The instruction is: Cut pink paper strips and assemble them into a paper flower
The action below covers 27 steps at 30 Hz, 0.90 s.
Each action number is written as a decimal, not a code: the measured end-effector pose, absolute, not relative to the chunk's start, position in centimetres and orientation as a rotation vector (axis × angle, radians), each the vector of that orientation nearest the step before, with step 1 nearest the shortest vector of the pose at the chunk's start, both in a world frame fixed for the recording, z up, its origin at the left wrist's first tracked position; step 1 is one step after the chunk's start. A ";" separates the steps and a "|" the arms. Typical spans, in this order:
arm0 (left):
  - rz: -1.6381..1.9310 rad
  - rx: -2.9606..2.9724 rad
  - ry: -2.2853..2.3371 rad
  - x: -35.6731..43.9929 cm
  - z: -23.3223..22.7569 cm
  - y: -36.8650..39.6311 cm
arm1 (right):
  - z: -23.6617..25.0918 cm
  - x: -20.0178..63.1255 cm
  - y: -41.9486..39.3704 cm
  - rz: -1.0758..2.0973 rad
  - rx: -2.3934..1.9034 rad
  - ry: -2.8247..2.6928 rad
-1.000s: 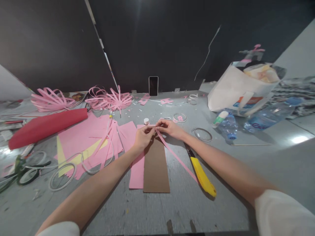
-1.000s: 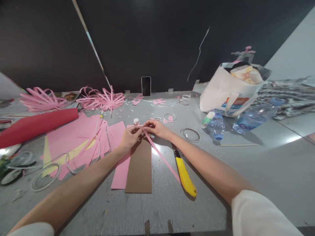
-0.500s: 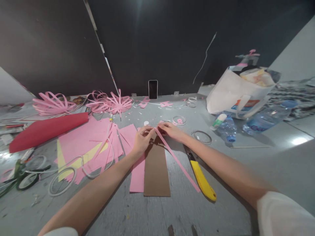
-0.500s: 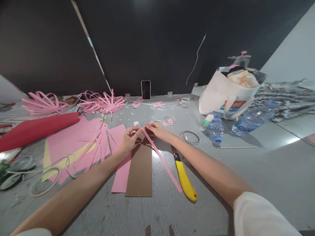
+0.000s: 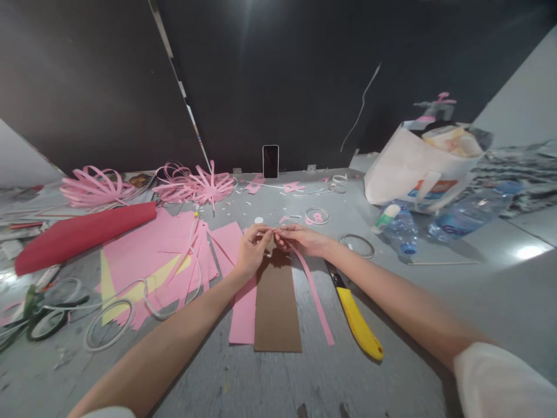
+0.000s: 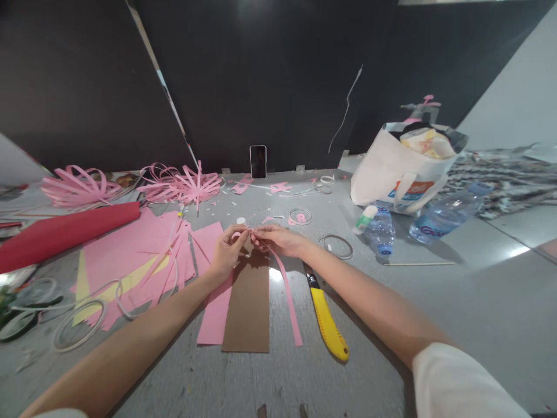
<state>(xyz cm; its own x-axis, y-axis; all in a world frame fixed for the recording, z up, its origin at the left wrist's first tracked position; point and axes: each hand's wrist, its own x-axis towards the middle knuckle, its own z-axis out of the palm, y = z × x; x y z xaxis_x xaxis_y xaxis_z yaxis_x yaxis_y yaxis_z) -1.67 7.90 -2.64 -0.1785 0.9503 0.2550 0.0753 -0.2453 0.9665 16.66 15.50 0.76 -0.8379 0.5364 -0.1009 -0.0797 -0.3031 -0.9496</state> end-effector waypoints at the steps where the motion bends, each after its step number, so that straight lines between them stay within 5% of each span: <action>1: 1.522 1.354 1.254 -1.7 -2.7 8.0 | 0.8 16.7 15.4 2.180 -0.564 -1.571; 17: 1.517 1.520 1.497 -2.9 -0.4 9.1 | -1.3 16.6 15.3 2.054 -0.573 -1.404; 21: 0.769 1.942 1.937 -8.7 2.2 11.1 | -1.6 16.6 15.4 2.049 -0.609 -1.358; 27: 0.397 1.697 2.466 -18.2 3.2 11.3 | -1.6 16.6 15.7 2.096 -0.653 -1.328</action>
